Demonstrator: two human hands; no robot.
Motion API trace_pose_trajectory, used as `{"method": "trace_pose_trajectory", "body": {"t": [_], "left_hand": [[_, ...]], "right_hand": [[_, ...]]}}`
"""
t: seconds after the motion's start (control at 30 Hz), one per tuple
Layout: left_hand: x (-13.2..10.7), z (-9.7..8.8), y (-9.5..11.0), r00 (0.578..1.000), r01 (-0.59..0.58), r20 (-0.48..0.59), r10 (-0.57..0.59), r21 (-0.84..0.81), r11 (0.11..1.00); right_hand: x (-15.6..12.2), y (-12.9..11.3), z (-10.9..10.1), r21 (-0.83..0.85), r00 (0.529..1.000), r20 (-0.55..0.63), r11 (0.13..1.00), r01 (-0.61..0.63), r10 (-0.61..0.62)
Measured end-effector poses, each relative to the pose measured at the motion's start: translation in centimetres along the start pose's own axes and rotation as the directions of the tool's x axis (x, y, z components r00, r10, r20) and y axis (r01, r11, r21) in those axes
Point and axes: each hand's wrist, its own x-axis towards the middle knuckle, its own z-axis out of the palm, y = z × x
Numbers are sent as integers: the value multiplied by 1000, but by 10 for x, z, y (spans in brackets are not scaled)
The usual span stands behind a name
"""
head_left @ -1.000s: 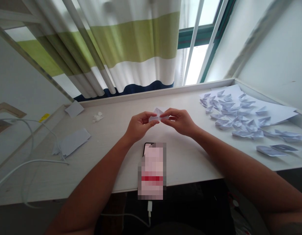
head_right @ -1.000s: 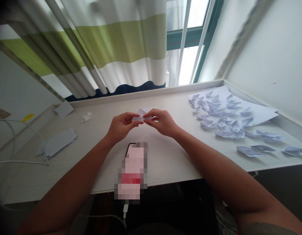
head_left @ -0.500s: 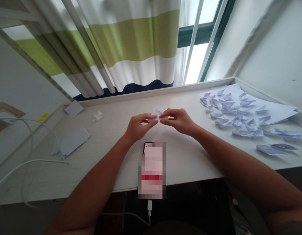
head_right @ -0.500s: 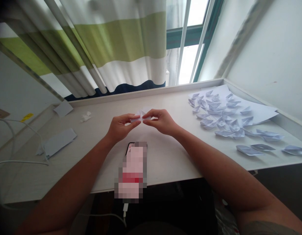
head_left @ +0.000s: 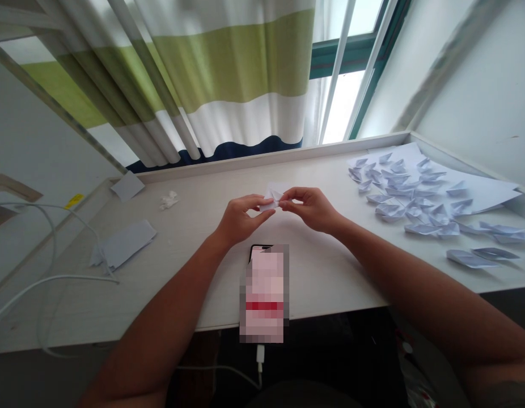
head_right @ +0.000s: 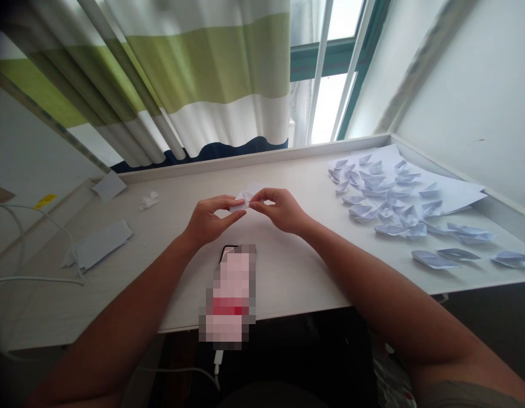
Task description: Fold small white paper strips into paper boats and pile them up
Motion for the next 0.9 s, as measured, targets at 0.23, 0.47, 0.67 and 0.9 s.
{"method": "trace_pose_trajectory", "body": {"t": [0.23, 0.47, 0.67, 0.9], "left_hand": [[0, 3, 4, 995, 97, -16, -98, -42, 994], [1, 13, 6, 977, 182, -88, -195, -144, 973], [2, 24, 3, 939, 261, -76, -335, -476, 840], [2, 25, 6, 924, 289, -95, -371, -461, 839]], "right_hand": [[-1, 1, 4, -28, 1000, -28, 1000, -5, 5], [-3, -6, 11, 47, 998, -58, 999, -3, 6], [-4, -7, 16, 74, 997, -76, 997, 13, -7], [-6, -5, 17, -12, 997, -73, 1000, 14, -15]]}}
